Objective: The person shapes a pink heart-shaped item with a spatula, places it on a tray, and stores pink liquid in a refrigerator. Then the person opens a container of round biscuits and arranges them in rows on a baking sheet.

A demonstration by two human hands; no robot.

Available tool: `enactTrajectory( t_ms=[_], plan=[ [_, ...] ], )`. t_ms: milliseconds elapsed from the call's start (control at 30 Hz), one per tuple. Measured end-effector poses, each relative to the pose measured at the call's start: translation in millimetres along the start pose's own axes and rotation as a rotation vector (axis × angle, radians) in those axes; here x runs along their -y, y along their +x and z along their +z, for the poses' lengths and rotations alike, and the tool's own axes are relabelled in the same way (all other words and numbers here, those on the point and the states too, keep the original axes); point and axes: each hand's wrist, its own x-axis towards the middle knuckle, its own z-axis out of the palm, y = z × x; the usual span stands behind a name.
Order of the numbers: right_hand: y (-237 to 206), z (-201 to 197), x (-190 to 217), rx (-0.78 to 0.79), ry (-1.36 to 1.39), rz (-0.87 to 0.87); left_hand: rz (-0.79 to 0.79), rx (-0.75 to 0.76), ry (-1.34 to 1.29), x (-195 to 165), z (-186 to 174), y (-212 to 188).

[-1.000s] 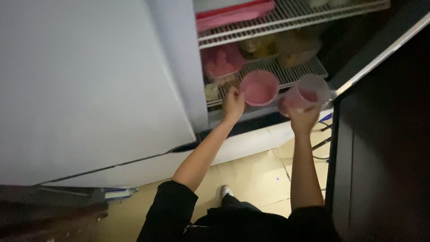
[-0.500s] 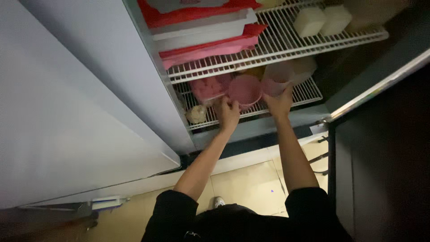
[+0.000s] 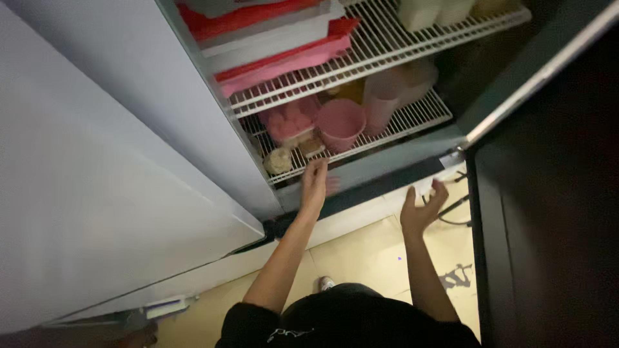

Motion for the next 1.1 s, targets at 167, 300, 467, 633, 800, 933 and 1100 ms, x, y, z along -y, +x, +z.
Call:
enactTrajectory(
  t_ms=[167,300,467,633,800,933,1100],
  plan=[
    [-111,-80,-16,0.168,0.079,0.709,-0.059,0.262,-0.111,-5,-15,-93],
    [-177,-190,-32,-0.256,0.999,1.202,-0.013,0.374,-0.208,-21,-39,-153],
    [-190,-303,-40,-0.300,2.192,0.849,0.037,0.376,-0.223,-28,-55,-222],
    [-216,-337,-28,0.207,1.200,0.711,0.254,0.367,-0.104,-31,-39,-288],
    [-249,-322,-5,0.215,0.883,0.483,0.534,0.409,-0.052,-50,-28,-352],
    [-264,-304,18,0.313,1.243,0.717,0.869,0.289,-0.025,-59,-8,-380],
    [-249,-277,48,0.570,1.170,0.888,1.347,0.228,0.097,-53,13,-389]
  ],
)
